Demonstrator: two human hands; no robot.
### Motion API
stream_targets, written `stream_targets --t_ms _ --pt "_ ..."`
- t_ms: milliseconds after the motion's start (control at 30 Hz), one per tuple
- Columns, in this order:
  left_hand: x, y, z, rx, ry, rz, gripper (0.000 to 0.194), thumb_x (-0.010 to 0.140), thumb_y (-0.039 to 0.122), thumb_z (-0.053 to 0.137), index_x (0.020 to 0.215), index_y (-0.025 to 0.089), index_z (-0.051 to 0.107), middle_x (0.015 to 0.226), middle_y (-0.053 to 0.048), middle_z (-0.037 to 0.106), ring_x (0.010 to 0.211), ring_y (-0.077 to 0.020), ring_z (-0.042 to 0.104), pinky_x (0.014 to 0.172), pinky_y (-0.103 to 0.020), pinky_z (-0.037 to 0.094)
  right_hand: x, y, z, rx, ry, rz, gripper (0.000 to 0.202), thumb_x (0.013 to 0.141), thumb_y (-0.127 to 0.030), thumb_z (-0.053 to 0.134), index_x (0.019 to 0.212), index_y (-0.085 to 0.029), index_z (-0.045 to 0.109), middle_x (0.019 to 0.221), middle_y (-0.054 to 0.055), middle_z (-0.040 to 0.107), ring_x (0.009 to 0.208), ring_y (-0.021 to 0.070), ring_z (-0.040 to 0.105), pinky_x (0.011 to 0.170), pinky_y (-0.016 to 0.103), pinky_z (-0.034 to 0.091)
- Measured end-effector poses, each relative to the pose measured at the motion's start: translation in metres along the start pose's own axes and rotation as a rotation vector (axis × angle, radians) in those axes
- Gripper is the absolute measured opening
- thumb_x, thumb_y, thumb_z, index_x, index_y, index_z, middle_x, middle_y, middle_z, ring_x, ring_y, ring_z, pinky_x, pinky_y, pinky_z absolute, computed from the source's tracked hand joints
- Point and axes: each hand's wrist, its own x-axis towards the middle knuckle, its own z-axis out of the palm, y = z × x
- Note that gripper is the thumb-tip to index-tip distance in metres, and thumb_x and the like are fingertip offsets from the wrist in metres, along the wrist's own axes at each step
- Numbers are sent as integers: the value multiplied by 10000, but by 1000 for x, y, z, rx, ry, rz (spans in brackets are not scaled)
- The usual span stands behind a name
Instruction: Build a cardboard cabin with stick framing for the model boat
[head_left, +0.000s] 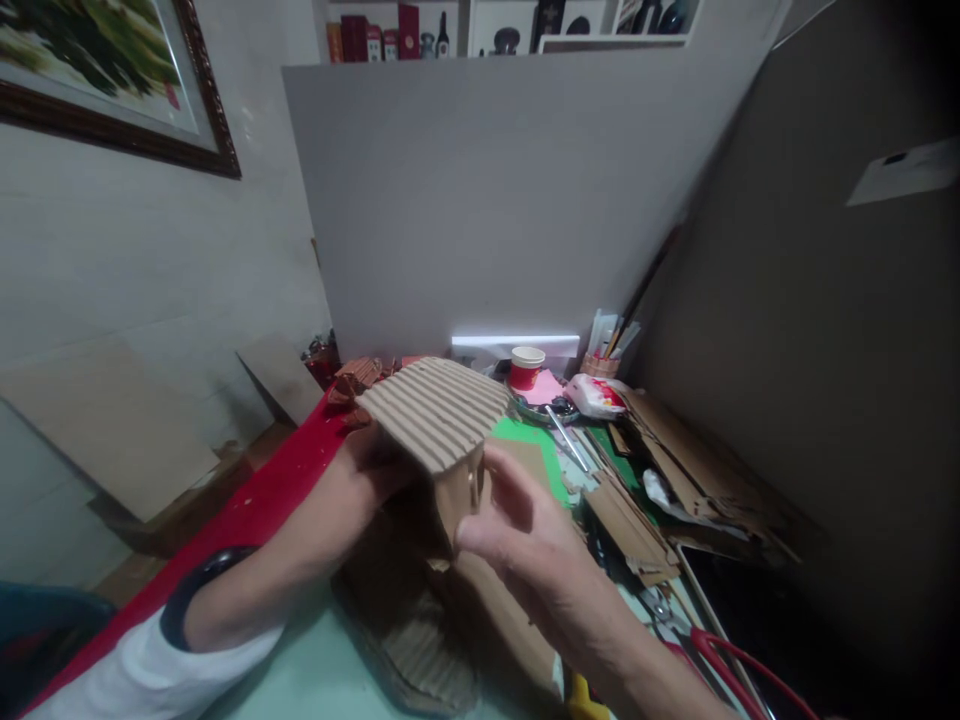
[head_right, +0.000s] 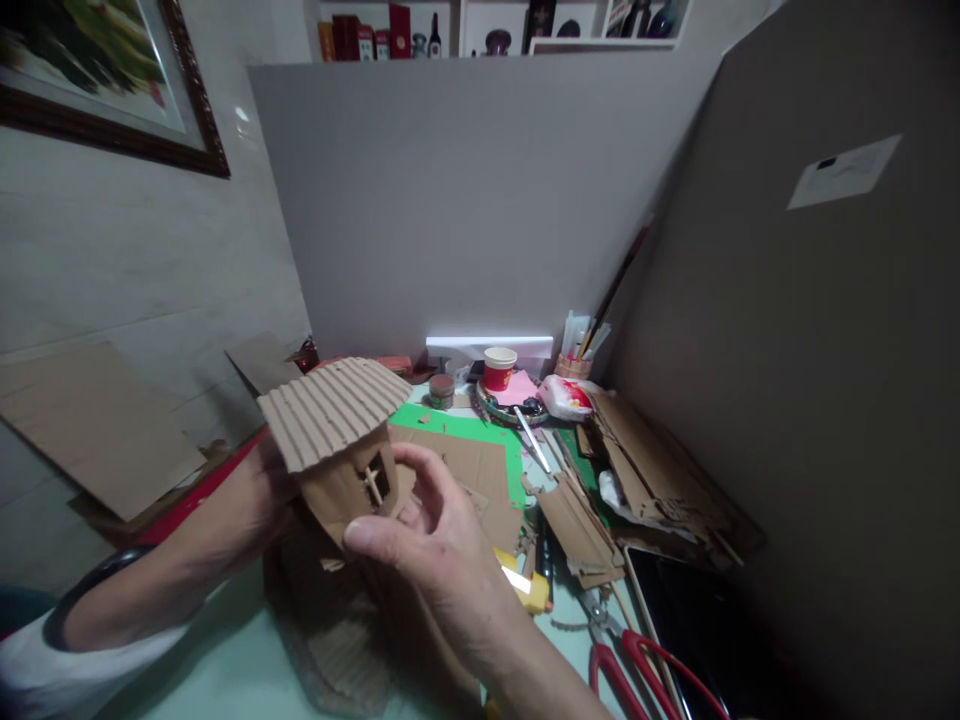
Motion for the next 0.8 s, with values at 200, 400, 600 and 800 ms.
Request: stream_targets --t_ms 200,400,600,800 --pt "-8 -12 -5 -118 0 -44 338 856 467 668 1066 211 739 1193 -61 755 1190 -342 650 972 -439 556 -3 -4 9 -228 81 1 633 671 -404 866 1229 -303 585 717 -53 491 702 167 517 735 343 466" --pt "-9 -12 -12 -101 -5 -100 366 856 474 654 1114 226 731 1125 -54 782 1178 -345 662 974 -453 562 -4 -12 2 -696 122 -138 650 725 -458 815 1297 -321 537 1364 45 525 1256 289 481 1062 473 378" --pt "-15 -1 -14 29 -172 -144 235 800 259 736 1026 222 786 1098 -74 788 1241 -346 608 1069 -473 470 -9 -29 4 -690 -105 -139 853 680 -276 868 1416 -334 442 1417 4 534 1327 244 483 1134 395 395" --pt "-19 8 -1 15 -255 -155 429 808 174 715 1216 307 710 1143 -24 770 1266 -285 590 1103 -399 419 -15 -29 20 -542 -219 -121 308 703 -186 835 954 -238 664 966 -8 734 891 193 708 841 261 598"
